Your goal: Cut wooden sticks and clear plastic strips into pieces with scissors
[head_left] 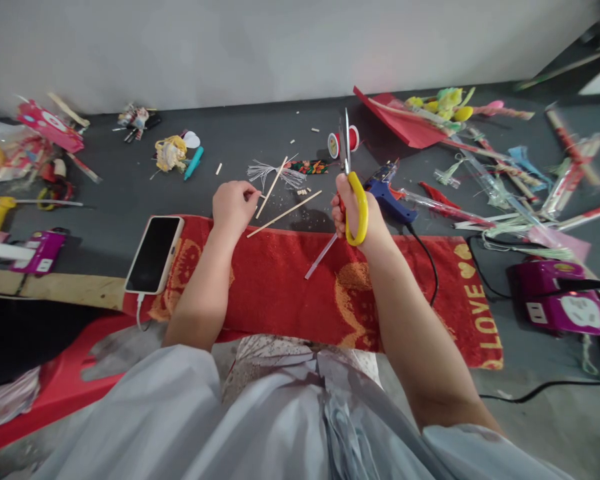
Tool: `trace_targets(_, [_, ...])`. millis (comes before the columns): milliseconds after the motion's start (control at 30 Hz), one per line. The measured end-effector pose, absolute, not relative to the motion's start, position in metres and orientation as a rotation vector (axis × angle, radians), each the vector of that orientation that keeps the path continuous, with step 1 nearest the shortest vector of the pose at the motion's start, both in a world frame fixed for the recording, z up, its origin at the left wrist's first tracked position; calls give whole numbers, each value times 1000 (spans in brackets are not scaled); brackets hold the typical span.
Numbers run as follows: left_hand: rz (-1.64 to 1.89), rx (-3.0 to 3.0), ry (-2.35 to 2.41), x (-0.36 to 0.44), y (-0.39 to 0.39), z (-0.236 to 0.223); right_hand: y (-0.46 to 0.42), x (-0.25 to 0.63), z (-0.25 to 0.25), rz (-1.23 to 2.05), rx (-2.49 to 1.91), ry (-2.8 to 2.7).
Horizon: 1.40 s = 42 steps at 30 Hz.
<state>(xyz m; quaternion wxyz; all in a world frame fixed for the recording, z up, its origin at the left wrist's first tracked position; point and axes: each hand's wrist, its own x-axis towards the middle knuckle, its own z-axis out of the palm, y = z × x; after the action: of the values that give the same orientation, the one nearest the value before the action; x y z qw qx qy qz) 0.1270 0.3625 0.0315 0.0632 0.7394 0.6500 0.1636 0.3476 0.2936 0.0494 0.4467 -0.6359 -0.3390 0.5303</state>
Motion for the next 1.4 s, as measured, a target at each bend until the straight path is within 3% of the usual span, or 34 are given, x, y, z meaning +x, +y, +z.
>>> trace_targets(433, [390, 2365, 1899, 145, 364, 23, 296, 349, 38, 1299, -1534, -893])
trace_targets(933, [538, 2343, 1831, 141, 371, 12, 296, 349, 36, 1291, -1546, -929])
trace_targets(1400, [614, 2149, 1818, 144, 350, 40, 296, 347, 43, 1314, -1549, -879])
